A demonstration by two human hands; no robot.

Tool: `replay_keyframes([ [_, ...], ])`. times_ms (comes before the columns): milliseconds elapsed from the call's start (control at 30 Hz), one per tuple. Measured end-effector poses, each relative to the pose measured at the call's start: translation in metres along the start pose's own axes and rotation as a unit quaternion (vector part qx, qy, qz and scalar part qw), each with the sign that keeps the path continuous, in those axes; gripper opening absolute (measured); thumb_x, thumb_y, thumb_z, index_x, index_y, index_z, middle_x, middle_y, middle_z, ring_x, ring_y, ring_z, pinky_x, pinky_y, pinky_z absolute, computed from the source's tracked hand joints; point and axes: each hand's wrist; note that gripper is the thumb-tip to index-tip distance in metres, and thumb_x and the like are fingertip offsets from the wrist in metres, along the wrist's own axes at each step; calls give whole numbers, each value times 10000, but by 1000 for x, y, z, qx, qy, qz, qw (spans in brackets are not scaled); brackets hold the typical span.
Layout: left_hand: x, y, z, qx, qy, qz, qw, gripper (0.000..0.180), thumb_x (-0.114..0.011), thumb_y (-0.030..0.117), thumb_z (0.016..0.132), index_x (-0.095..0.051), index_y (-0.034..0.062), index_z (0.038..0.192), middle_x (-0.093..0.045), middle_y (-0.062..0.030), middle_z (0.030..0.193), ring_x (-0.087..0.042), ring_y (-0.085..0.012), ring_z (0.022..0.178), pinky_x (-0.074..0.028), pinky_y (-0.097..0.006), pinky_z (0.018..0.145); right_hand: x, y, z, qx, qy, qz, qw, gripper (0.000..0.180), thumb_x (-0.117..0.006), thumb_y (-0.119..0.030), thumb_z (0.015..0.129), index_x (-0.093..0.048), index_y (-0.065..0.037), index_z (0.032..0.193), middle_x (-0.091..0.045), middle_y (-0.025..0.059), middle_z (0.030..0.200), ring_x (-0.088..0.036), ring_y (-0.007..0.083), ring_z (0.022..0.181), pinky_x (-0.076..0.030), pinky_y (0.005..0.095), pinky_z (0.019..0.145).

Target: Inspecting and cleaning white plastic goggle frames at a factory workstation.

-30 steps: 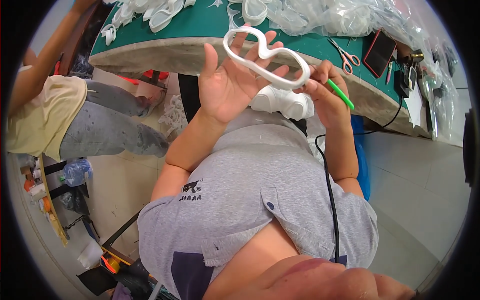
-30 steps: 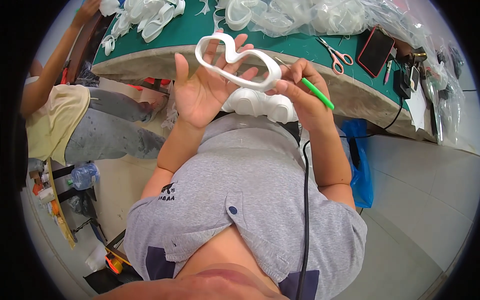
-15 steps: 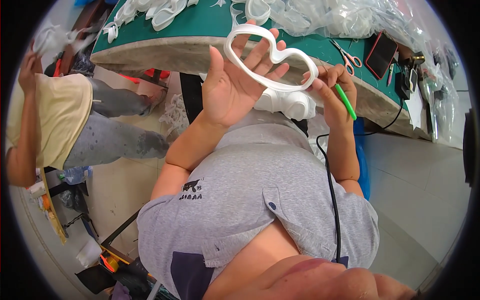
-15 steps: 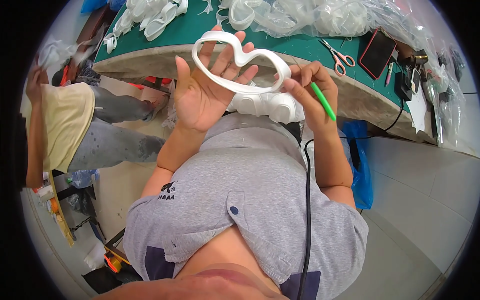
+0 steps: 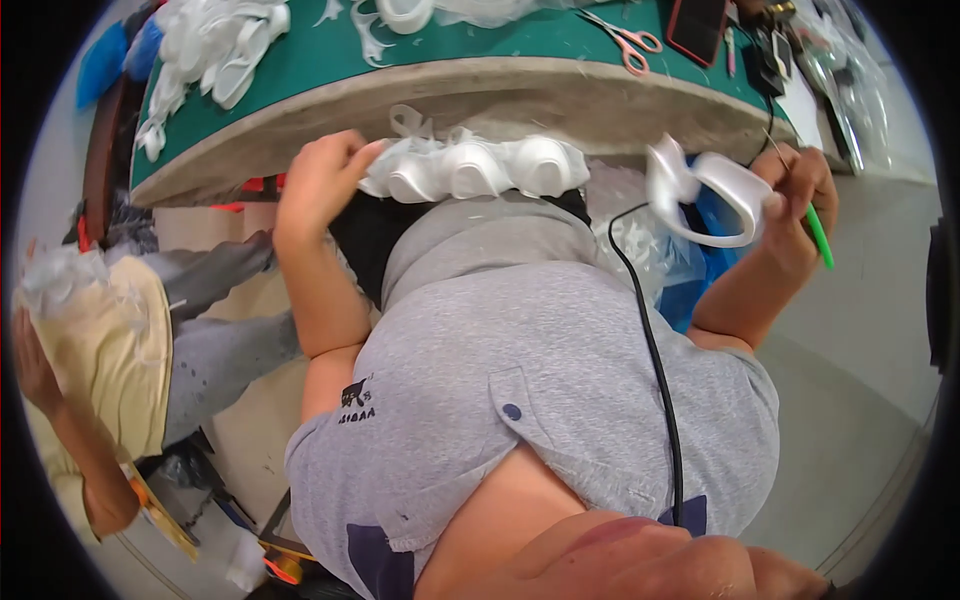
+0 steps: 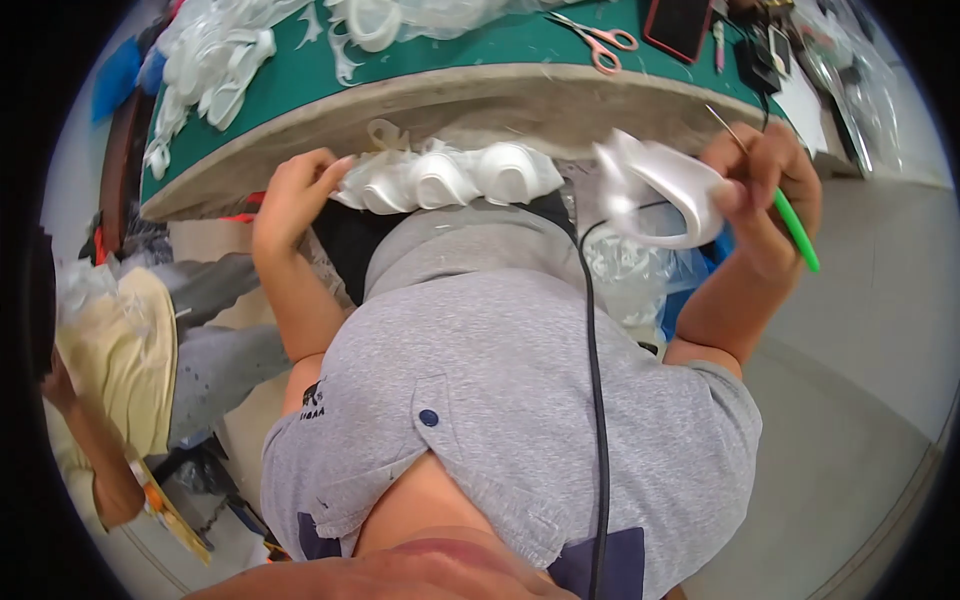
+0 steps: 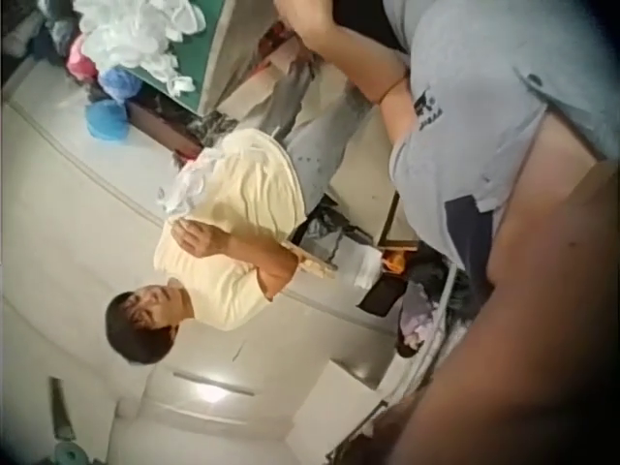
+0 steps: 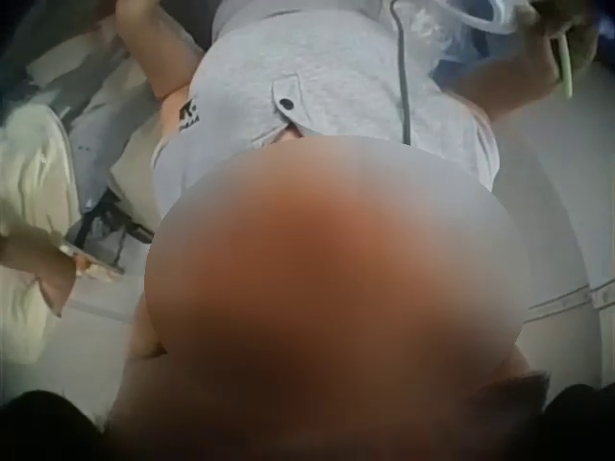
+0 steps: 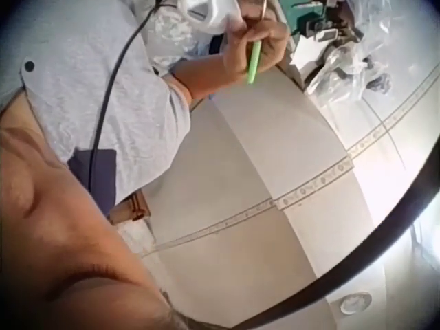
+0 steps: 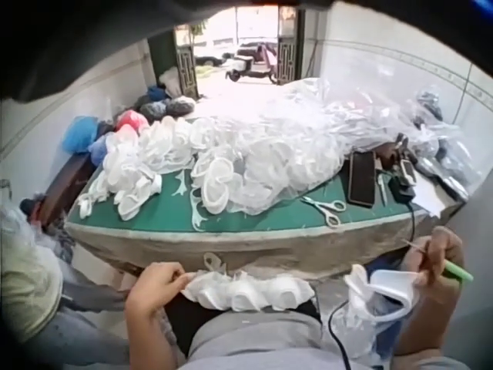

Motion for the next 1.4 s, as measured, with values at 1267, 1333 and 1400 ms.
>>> replay_keyframes([
  [1267, 8, 8, -21, -250, -62, -473, 843, 460, -648, 397, 868, -631, -25, 1050, -635, -16, 922, -553, -68, 854, -440, -227, 769, -155, 99, 92, -132, -92, 219, 963, 268, -654, -13, 828, -411, -110, 768, -514, 12, 852, -433, 71, 769, -361, 207, 722],
  [1333, 5, 12, -21, -239, -40, -481, 843, 424, -638, 375, 879, -637, -21, 1034, -642, -18, 915, -565, -70, 840, -447, -228, 758, -152, 107, 91, -150, -105, 215, 959, 243, -651, -50, 846, -423, -101, 780, -555, 31, 896, -464, 74, 824, -373, 215, 765],
  [1400, 0, 19, -20, -222, -17, -490, 842, 390, -628, 353, 891, -642, -17, 1018, -650, -21, 908, -576, -72, 826, -453, -230, 747, -158, 106, 91, -97, -47, 76, 991, 195, -640, -95, 870, -453, -74, 818, -593, 50, 966, -490, 82, 902, -378, 214, 815],
])
Point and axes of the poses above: each hand's wrist, its own z-axis towards the middle knuckle, its own x-axis out of the back of the hand, y = z × x
